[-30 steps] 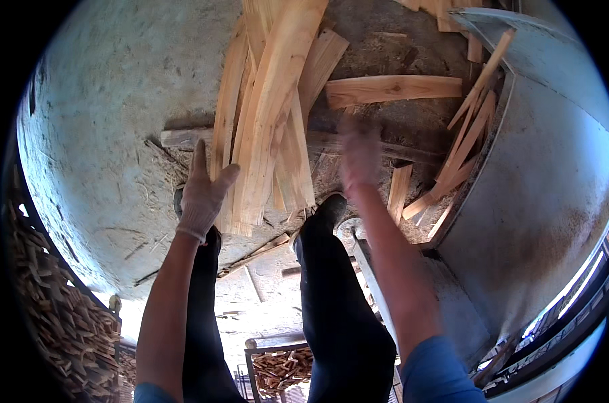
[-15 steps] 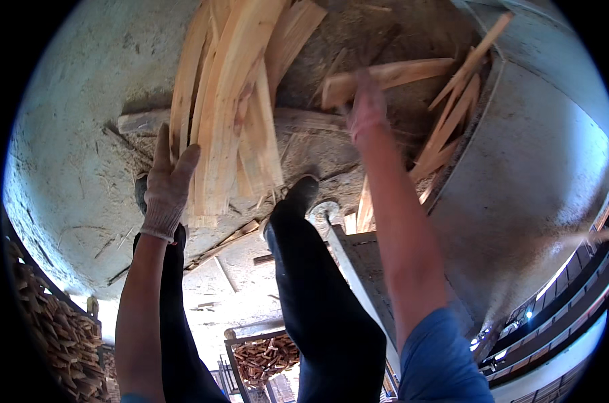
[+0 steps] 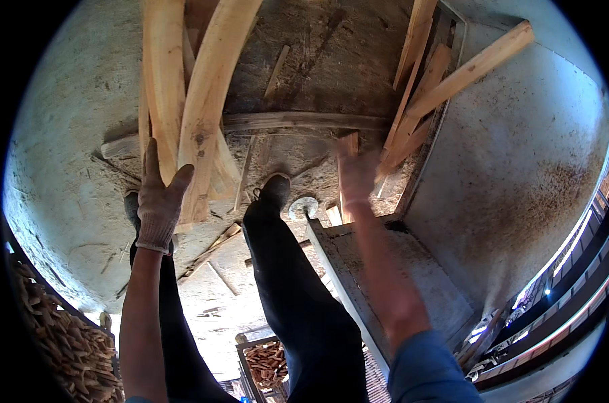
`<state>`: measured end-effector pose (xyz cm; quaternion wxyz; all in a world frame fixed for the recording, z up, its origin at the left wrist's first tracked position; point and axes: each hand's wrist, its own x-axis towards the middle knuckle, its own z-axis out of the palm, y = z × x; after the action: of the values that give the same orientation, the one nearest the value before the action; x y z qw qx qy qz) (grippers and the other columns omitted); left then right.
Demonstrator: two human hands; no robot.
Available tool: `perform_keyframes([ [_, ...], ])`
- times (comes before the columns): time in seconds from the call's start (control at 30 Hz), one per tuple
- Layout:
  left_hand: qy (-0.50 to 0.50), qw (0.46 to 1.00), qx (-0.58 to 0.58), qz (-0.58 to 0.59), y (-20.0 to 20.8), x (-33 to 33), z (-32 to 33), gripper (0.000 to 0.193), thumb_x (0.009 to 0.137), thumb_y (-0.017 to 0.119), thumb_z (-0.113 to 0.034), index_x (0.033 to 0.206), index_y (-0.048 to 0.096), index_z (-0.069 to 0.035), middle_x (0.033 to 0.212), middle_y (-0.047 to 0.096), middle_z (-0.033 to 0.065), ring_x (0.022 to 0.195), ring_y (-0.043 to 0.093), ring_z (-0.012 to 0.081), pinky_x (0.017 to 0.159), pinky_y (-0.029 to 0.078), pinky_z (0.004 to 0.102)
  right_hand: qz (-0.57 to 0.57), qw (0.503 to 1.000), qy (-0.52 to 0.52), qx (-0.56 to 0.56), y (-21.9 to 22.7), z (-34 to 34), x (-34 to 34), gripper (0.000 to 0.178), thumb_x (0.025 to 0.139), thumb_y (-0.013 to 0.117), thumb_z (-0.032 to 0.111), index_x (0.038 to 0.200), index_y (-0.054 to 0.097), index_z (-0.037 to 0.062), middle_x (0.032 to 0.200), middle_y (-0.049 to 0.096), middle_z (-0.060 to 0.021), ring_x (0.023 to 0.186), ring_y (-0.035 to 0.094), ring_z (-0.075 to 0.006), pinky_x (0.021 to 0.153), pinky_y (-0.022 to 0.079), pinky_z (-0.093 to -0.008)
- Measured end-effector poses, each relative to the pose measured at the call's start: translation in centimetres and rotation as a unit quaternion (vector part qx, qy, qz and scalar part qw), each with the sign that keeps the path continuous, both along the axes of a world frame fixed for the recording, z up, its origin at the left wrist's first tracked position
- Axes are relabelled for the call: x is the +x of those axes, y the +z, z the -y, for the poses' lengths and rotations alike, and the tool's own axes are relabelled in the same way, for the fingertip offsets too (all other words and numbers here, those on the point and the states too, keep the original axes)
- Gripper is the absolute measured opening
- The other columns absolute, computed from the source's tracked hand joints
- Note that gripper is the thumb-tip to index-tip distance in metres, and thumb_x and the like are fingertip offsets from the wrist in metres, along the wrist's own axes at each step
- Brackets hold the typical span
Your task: The person gathers scattered wooden planks from the floor of a workshop and stacks them into neat piles. They repeatedly bend down to pick up bundles of wood and place them onto a growing stack, clearing the floor area.
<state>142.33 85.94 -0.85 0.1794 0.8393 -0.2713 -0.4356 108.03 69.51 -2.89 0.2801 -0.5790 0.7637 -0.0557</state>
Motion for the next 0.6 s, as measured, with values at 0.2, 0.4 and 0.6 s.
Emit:
perform_keyframes([
  [0.2, -0.073, 0.977, -0.176, 0.096, 1.7, -4.9, 0.9, 0.087, 0.09, 0.077, -0.029, 0.158, 0.032, 0.0, 0.156, 0.045, 0.0237, 0.142, 0.049, 0.0398, 0.116, 0.045, 0.0439, -0.209, 0.975, 0.044, 0.059, 1.6, 12.6, -4.9, 0.065, 0.093, 0.075, 0.033, 0.137, 0.051, -0.0077, 0.129, 0.064, -0.0263, 0.116, 0.066, -0.035, 0.098, 0.054, -0.0433],
  [0.4, -0.143, 0.97, -0.192, -0.049, 2.0, -12.4, 3.3, 0.081, 0.09, 0.076, -0.029, 0.156, 0.038, -0.001, 0.155, 0.046, 0.0235, 0.144, 0.047, 0.0375, 0.117, 0.042, 0.0441, -0.333, 0.92, 0.039, 0.203, -3.8, 16.0, -8.2, 0.04, 0.097, 0.065, 0.027, 0.123, 0.064, -0.0025, 0.114, 0.072, -0.026, 0.109, 0.071, -0.0366, 0.086, 0.059, -0.0467],
  [0.6, -0.106, 0.955, 0.028, -0.276, 2.7, -14.6, 9.3, 0.082, 0.09, 0.074, -0.04, 0.155, 0.041, -0.002, 0.138, 0.062, 0.0246, 0.13, 0.061, 0.0366, 0.109, 0.048, 0.0383, -0.01, 0.973, 0.088, 0.214, -1.8, 2.9, -8.4, 0.049, 0.097, 0.066, 0.042, 0.117, 0.061, -0.0026, 0.099, 0.067, -0.0145, 0.09, 0.067, -0.0246, 0.078, 0.057, -0.0392],
])
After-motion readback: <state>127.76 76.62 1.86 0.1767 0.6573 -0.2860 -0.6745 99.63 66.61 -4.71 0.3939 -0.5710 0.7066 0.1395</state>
